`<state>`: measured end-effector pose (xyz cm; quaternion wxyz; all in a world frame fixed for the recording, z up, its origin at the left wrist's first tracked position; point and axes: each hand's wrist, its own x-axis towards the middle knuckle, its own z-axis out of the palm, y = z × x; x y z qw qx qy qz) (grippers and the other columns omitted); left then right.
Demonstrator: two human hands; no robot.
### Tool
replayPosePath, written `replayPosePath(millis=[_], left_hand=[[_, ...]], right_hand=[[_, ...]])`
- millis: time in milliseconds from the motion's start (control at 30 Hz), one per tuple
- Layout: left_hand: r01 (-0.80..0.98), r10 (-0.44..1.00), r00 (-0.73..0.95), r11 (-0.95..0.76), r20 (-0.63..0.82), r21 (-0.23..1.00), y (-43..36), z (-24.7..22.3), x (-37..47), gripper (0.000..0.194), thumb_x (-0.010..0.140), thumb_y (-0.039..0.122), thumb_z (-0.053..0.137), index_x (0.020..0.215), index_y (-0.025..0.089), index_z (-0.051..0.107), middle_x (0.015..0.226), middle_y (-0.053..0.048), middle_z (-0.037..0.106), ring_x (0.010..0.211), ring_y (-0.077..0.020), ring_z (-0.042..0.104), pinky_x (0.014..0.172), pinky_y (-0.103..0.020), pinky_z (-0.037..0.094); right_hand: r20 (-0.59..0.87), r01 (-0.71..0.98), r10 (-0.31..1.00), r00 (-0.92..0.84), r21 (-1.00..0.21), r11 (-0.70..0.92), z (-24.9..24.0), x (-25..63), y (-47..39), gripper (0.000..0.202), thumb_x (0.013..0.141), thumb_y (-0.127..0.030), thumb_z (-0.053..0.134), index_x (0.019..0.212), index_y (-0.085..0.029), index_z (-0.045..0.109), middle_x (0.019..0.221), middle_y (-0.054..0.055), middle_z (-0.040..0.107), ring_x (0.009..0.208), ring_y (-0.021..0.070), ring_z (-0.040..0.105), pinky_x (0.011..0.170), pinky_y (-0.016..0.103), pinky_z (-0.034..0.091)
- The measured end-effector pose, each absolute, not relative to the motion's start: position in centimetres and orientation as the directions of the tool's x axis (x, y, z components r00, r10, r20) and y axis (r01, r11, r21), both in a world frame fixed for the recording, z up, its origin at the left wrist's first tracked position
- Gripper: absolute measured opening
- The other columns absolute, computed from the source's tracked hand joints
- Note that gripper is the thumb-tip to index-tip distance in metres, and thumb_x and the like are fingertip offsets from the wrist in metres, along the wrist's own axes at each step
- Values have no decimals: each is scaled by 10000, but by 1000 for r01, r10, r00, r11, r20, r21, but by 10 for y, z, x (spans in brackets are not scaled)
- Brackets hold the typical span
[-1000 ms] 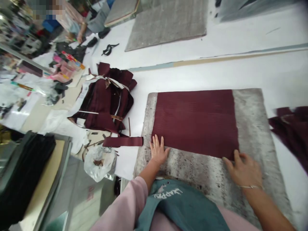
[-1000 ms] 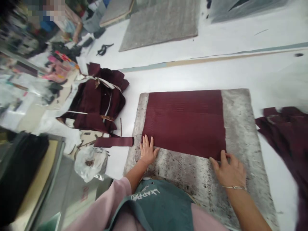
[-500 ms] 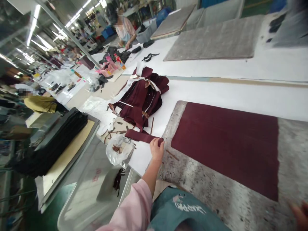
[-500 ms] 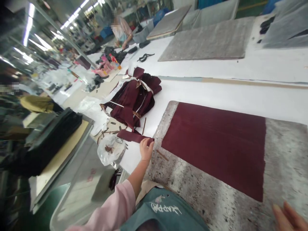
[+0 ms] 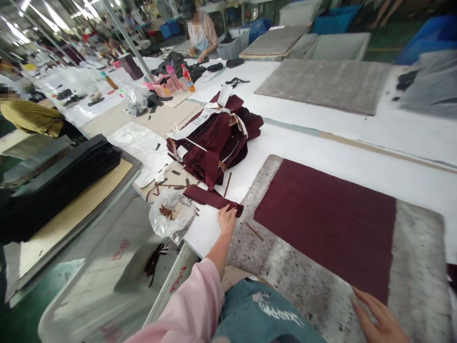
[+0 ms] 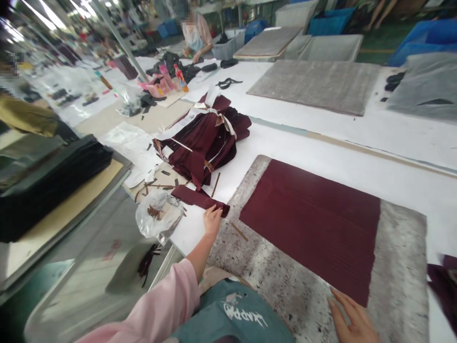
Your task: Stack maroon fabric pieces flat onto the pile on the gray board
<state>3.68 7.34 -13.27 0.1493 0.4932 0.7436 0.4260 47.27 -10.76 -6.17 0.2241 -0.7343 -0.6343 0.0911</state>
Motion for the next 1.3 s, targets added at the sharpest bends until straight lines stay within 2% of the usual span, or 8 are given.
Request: replayPosePath(millis=[167, 333, 500, 600, 767, 900, 1067, 1300], left_hand=[[499, 837, -522, 143, 165, 855, 74, -132, 30, 167, 778, 296, 595, 769, 189, 722, 934, -77, 694, 946, -195, 609, 931, -422, 440], [393, 755, -634, 128, 168, 910, 73, -118, 24, 245, 765, 371, 605, 699, 149, 685, 866, -92, 648, 843, -181, 610, 798, -360, 506], [379, 766, -601, 22, 228, 925, 50, -93, 18, 224, 793, 364, 589, 800, 174, 706, 879, -62, 633, 833, -156, 600, 786, -314, 506], [416, 800, -535, -31, 272, 909, 32, -89, 17, 208, 816, 341, 570, 880, 205, 714, 891, -51, 631, 830, -152, 598, 780, -311, 506], [472, 800, -515, -33, 307, 881, 25, -92, 20, 217, 834, 321, 545, 928, 217, 712, 851, -46, 591, 754, -137, 575, 684, -290, 513], [483, 820, -478, -54, 316, 874, 31, -92, 23, 212, 850, 295, 519, 887, 218, 712, 766, -35, 556, 727, -134, 550, 653, -275, 500], [426, 816, -491, -83, 307, 901, 25, -99, 30, 223, 854, 257, 496, 1012, 180, 633, 854, -59, 573, 762, -144, 558, 678, -294, 512], [751, 925, -35, -225, 377, 620, 49, -110, 36, 405, 826, 245, 460, 1213, 142, 520, 1218, -169, 537, 1212, -263, 442, 997, -460, 390]], right_hand=[[74, 858, 990, 122, -509, -68, -49, 445, -94, 380, 744, -544, 499, 951, -276, 673, 979, 77, 675, 928, 327, 629, 863, 505, 501], [-26, 793, 999, 44, -607, -51, -29, 394, -67, 352, 779, -497, 525, 974, -245, 674, 1040, 76, 665, 966, 277, 621, 895, 433, 498], [-282, 522, 957, -74, -828, -203, -4, 313, -14, 462, 765, -498, 568, 1115, -201, 622, 1050, 100, 670, 946, 246, 640, 856, 392, 523], [-323, 419, 913, -248, -886, -200, 1, 253, 24, 546, 739, -489, 600, 1178, -164, 586, 1101, 116, 650, 955, 230, 635, 848, 370, 518], [-348, 555, 856, -382, -827, -88, -3, 161, 73, 509, 735, -490, 595, 1116, -154, 629, 1047, 103, 667, 876, 214, 641, 797, 345, 501], [-308, 704, 880, -361, -709, 41, -12, 123, 96, 347, 778, -497, 536, 775, -191, 700, 720, 46, 680, 718, 203, 616, 679, 310, 467], [-338, 710, 895, -293, -704, -33, -23, 125, 115, 410, 819, -512, 432, 744, -188, 671, 597, 21, 648, 583, 176, 593, 537, 263, 434], [-333, 719, 889, -315, -695, -5, -7, 132, 118, 427, 794, -543, 456, 610, -189, 610, 454, -10, 550, 466, 148, 507, 465, 245, 358]])
